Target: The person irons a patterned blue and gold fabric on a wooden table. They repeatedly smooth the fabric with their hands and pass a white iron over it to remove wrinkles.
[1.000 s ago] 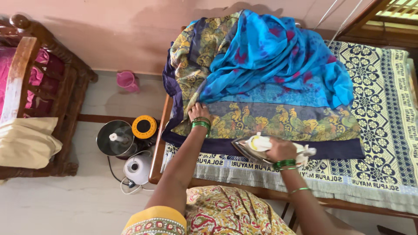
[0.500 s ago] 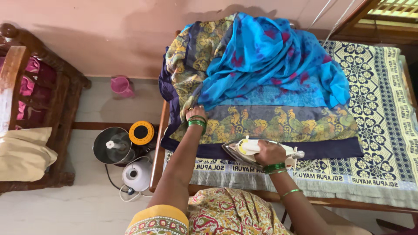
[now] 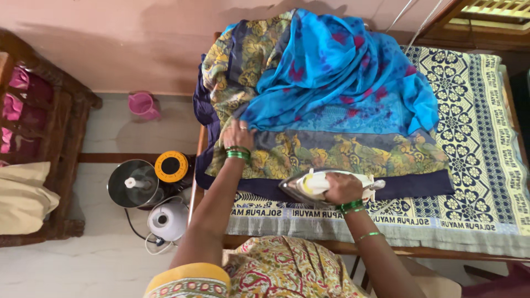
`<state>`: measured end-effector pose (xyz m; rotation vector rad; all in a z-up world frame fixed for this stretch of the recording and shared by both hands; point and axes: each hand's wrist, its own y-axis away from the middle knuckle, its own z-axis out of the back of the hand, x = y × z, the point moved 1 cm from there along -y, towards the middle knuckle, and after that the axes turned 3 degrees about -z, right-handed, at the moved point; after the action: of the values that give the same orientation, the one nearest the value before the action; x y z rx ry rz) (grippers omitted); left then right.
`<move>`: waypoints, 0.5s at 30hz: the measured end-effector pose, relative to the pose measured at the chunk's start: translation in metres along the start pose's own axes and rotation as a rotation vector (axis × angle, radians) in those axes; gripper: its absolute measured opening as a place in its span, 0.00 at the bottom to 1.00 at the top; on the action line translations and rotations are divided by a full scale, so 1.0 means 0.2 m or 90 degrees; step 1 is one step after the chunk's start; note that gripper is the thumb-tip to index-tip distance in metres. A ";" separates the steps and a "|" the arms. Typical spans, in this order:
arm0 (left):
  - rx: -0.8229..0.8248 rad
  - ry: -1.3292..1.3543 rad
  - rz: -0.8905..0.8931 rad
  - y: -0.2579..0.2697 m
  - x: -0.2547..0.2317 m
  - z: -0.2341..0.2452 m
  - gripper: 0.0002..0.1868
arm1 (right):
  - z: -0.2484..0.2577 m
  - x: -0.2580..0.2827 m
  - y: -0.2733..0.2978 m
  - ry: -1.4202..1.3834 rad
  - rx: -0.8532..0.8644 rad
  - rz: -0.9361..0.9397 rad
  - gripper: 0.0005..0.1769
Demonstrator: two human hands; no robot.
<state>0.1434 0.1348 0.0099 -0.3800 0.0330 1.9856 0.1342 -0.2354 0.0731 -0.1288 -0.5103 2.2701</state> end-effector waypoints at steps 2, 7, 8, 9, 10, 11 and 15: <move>0.184 -0.024 -0.122 0.09 -0.14 0.12 0.18 | -0.05 -0.06 -0.04 0.050 0.005 -0.059 0.11; 0.597 -0.023 -0.315 0.60 -0.39 0.26 0.27 | -0.10 -0.27 -0.11 0.153 0.138 -0.188 0.14; 0.541 0.001 -0.404 0.68 -0.39 0.26 0.26 | -0.09 -0.30 -0.12 0.163 0.152 -0.201 0.14; 0.475 0.040 -0.454 0.75 -0.38 0.25 0.23 | -0.08 -0.34 -0.14 0.174 0.166 -0.211 0.15; 0.409 0.079 -0.502 0.80 -0.36 0.22 0.21 | -0.07 -0.35 -0.14 0.156 0.104 -0.173 0.15; 0.340 0.118 -0.547 0.84 -0.34 0.19 0.18 | -0.06 -0.37 -0.15 0.137 0.042 -0.133 0.15; 0.302 0.084 -0.540 0.91 -0.27 0.03 0.11 | -0.04 -0.38 -0.15 0.123 0.029 -0.117 0.16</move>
<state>0.0017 0.0090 0.0039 -0.1644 0.3605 1.0661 0.2081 -0.2701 0.0726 -0.2652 -0.3523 2.0626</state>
